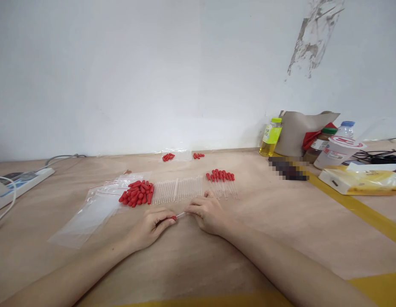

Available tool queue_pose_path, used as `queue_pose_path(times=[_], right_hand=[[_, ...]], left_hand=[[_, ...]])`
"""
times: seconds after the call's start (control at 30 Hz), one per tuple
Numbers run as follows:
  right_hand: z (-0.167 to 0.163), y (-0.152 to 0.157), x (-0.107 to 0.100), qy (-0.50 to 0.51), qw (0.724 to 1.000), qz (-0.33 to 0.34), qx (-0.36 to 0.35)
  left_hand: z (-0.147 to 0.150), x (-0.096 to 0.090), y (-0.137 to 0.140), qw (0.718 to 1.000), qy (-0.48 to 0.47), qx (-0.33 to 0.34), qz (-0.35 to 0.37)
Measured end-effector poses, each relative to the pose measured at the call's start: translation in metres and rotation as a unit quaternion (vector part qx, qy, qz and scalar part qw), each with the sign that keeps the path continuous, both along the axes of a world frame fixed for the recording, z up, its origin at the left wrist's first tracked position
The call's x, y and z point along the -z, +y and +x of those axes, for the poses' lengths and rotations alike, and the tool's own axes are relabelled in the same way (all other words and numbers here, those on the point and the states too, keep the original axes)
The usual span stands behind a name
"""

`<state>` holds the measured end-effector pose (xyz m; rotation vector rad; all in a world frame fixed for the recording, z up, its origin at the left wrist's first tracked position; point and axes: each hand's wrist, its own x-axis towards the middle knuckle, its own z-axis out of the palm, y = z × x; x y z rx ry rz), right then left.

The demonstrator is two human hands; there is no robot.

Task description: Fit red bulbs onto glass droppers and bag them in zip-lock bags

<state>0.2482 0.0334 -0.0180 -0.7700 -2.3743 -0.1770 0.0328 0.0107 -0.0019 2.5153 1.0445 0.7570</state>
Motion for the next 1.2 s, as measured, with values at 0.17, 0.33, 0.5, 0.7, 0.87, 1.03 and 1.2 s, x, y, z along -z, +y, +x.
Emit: queue_pose_path(times=[0.17,0.33,0.5,0.7,0.87,1.03,1.2], right_hand=[[-0.003,-0.006,0.001,-0.002,1.0,0.013,0.011],[-0.008,-0.013,-0.003,-0.005,1.0,-0.025,0.006],[-0.017,-0.019,-0.006,0.001,0.996,-0.091,0.009],[-0.022,-0.019,-0.005,-0.008,0.994,-0.103,0.038],[-0.018,-0.022,-0.012,-0.06,0.995,-0.042,0.073],[-0.003,-0.012,-0.019,-0.033,0.988,-0.07,0.136],[0.042,0.032,-0.027,0.154,0.922,-0.209,0.289]], left_hand=[[0.0,0.003,0.001,1.0,0.005,-0.006,0.027],[-0.002,0.006,0.0,0.999,0.01,0.01,0.044],[-0.002,0.006,-0.002,0.998,0.01,0.029,0.051],[0.0,0.005,0.002,0.999,0.001,0.013,0.044],[0.0,0.004,0.006,0.999,-0.025,0.003,0.032],[-0.004,0.008,0.005,0.996,-0.048,-0.066,0.032],[-0.006,0.009,0.006,0.997,-0.024,-0.068,0.013]])
